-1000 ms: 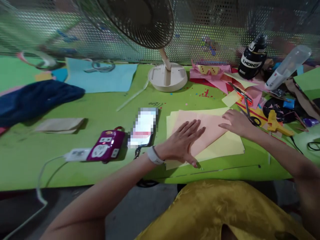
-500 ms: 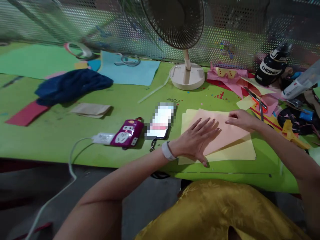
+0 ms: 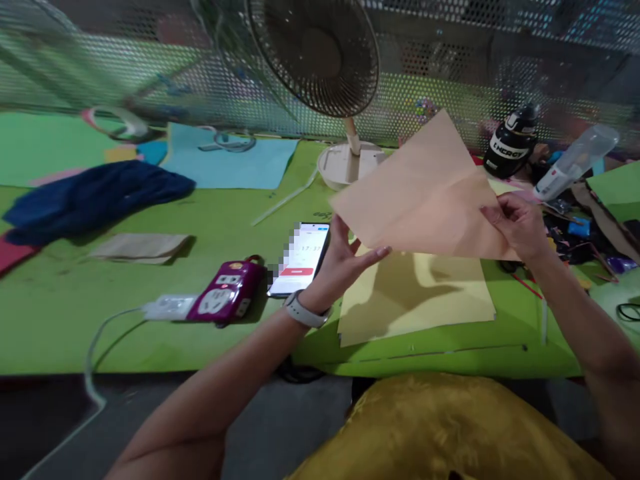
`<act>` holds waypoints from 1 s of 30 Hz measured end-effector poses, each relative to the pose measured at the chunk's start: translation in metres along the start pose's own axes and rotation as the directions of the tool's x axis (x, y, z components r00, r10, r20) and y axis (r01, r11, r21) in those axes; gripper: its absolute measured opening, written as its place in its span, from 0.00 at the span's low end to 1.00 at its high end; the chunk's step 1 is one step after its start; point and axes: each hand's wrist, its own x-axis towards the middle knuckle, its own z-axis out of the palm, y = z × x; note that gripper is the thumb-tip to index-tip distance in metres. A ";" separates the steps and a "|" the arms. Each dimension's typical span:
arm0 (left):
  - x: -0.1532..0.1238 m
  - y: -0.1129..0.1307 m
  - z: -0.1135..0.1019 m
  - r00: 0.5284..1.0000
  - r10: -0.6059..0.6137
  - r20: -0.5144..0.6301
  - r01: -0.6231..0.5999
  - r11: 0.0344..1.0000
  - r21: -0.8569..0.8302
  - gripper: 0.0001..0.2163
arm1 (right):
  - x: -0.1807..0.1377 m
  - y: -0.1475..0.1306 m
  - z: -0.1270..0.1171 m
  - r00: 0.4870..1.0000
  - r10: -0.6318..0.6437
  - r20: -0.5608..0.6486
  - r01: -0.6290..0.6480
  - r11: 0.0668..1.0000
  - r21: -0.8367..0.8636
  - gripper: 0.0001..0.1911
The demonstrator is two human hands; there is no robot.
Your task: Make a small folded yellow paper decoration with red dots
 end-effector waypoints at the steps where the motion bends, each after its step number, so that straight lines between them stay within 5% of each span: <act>1: 0.004 0.002 0.004 1.000 -0.022 -0.002 0.022 0.997 -0.077 0.43 | -0.002 -0.001 0.003 0.999 -0.003 -0.037 0.003 1.000 -0.024 0.18; 4: 0.011 0.006 0.012 0.997 -0.074 0.015 0.076 0.981 -0.178 0.33 | -0.007 0.000 0.010 0.992 -0.028 -0.121 0.016 0.995 -0.102 0.20; 6: 0.014 0.007 0.011 0.998 -0.061 0.008 0.061 0.993 -0.105 0.27 | -0.009 0.003 0.012 0.988 -0.068 -0.141 0.048 0.989 -0.137 0.20; 9: 0.013 0.014 0.000 0.982 0.186 0.043 -0.189 0.980 0.069 0.13 | -0.010 0.007 0.007 0.971 -0.208 -0.121 0.183 0.964 -0.191 0.20; 12: 0.009 0.022 -0.014 0.829 0.538 0.155 -0.556 0.823 0.118 0.15 | -0.009 0.006 0.001 0.958 -0.285 -0.026 0.267 0.922 -0.279 0.23; 14: 0.004 0.020 -0.018 0.754 0.608 0.249 -0.652 0.738 0.171 0.21 | -0.011 0.007 0.000 0.962 -0.270 0.034 0.266 0.904 -0.335 0.22; 18: -0.010 -0.008 -0.012 0.704 0.529 0.475 -0.661 0.732 0.165 0.23 | -0.024 0.022 0.004 0.896 -0.257 0.361 0.412 0.784 -0.464 0.19; 22: -0.023 -0.034 0.000 0.644 0.420 0.640 -0.633 0.762 0.136 0.22 | -0.045 0.045 0.012 0.649 -0.173 0.741 0.636 0.657 -0.404 0.26; 25: -0.025 -0.034 0.001 0.623 0.359 0.695 -0.606 0.784 0.137 0.25 | -0.059 0.054 0.015 0.555 -0.122 0.823 0.659 0.668 -0.346 0.30; 30: -0.025 -0.023 -0.010 0.574 0.339 0.745 -0.602 0.792 0.104 0.26 | -0.072 0.052 0.008 0.549 -0.145 0.823 0.661 0.678 -0.321 0.32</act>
